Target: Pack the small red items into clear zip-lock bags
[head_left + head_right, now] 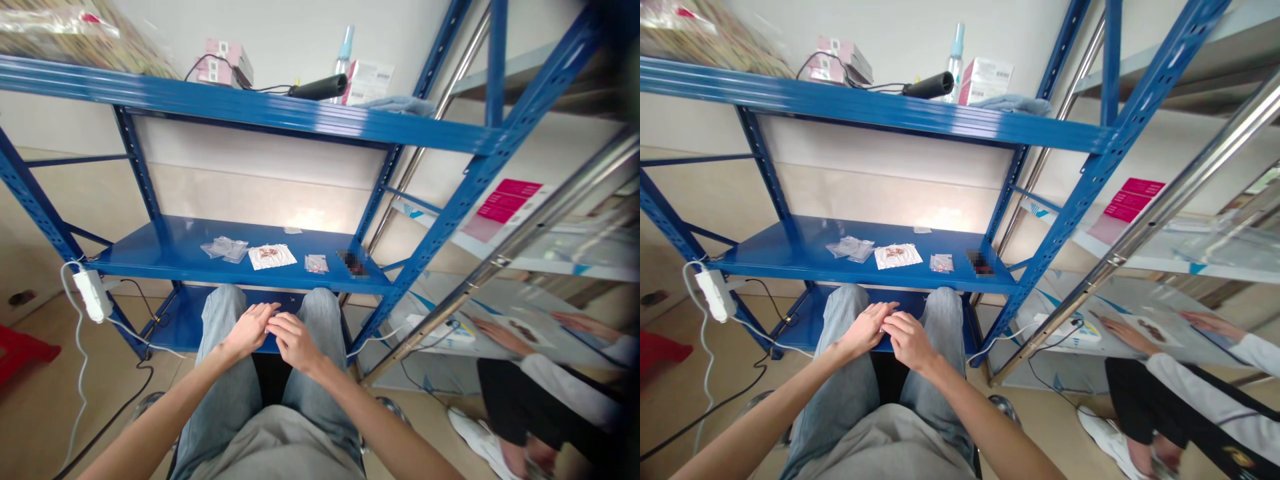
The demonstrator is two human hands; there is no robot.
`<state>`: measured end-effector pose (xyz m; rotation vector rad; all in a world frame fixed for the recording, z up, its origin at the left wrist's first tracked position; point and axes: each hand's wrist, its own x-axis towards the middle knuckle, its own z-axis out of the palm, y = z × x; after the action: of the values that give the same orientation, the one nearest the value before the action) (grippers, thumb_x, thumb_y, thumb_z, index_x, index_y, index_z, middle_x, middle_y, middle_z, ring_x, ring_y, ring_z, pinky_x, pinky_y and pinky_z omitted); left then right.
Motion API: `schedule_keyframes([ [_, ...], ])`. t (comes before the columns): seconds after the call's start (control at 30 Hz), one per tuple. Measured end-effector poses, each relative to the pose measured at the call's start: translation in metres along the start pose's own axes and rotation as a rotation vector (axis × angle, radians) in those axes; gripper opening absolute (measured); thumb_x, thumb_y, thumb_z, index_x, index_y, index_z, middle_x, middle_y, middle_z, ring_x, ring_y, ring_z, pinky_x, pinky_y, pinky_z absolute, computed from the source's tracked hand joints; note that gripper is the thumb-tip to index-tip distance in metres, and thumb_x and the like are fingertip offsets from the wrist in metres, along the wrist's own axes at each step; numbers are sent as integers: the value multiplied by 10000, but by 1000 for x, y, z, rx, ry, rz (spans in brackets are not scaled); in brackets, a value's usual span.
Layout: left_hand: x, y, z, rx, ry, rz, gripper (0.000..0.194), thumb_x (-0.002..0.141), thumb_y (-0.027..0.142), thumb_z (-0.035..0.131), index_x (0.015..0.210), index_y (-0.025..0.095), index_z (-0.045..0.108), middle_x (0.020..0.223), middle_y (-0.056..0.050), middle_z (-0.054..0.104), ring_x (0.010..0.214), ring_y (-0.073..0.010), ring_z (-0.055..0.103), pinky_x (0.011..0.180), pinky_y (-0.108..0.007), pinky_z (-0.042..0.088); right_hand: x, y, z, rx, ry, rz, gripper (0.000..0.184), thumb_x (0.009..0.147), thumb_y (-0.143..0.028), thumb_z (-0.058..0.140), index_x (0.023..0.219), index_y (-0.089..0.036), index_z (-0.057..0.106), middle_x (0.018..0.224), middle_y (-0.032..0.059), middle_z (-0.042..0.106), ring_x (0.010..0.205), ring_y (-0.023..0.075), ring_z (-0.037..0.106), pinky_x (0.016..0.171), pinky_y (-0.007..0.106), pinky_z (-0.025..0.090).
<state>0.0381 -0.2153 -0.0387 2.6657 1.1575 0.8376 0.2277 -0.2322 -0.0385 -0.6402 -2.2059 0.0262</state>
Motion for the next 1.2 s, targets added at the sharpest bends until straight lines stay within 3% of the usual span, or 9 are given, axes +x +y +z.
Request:
schedule_keyframes([
  [0.1,1,5,0,33,-21,25,401,873,122,469,1266,162,540,1087,-106,652,998,-266,587,890,-419,462,0,-1,0,-24,-126,-7,370,904,-62,489,1177,-195,700,1108,110,733,1124,256,638,971,442,562],
  [0.37,-2,26,9,147,-180,62,168,891,96,486,1003,191,567,977,-80,635,936,-255,558,892,-405,425,-14,-5,15,-99,-506,77,330,864,-80,529,1135,-88,716,1075,159,742,1064,264,663,989,382,522],
  [0.53,0,31,11,202,-220,47,227,888,93,510,1087,185,570,1030,-88,651,988,-268,572,931,-419,416,-12,-6,16,-90,-484,97,397,906,-109,494,1266,-97,660,1155,160,719,1115,272,632,1063,417,475],
  [0.63,2,28,14,219,-230,23,246,866,82,528,1086,177,578,1056,-95,664,1005,-272,584,940,-418,414,-10,-3,14,-102,-514,73,326,902,-105,507,1164,-100,701,1105,154,726,1111,267,631,1131,434,416],
  [0.8,7,17,17,214,-284,-13,139,867,120,555,982,190,591,986,-86,687,960,-267,622,886,-405,433,-6,6,15,-114,-603,26,247,893,-101,534,1062,-93,714,993,145,737,1017,250,656,1056,403,481],
  [0.93,13,-3,10,205,-262,-71,126,827,140,608,935,199,580,950,-64,697,915,-252,646,819,-369,446,2,17,11,-72,-523,-42,245,903,-99,539,1092,-107,695,1140,151,710,1158,244,613,1072,388,477],
  [1.07,19,-29,-9,218,-128,-194,75,891,147,549,903,212,585,877,-39,694,839,-217,650,772,-326,444,10,41,-2,-61,-330,-110,474,906,-23,456,1330,-166,614,1323,130,638,1275,231,545,1069,405,477],
  [1.2,42,-57,-26,270,72,-262,118,923,156,521,882,220,612,842,-31,692,813,-205,641,769,-315,441,32,88,-9,-83,-134,53,481,928,-32,440,1315,-238,638,1240,103,647,1142,231,600,983,407,510],
])
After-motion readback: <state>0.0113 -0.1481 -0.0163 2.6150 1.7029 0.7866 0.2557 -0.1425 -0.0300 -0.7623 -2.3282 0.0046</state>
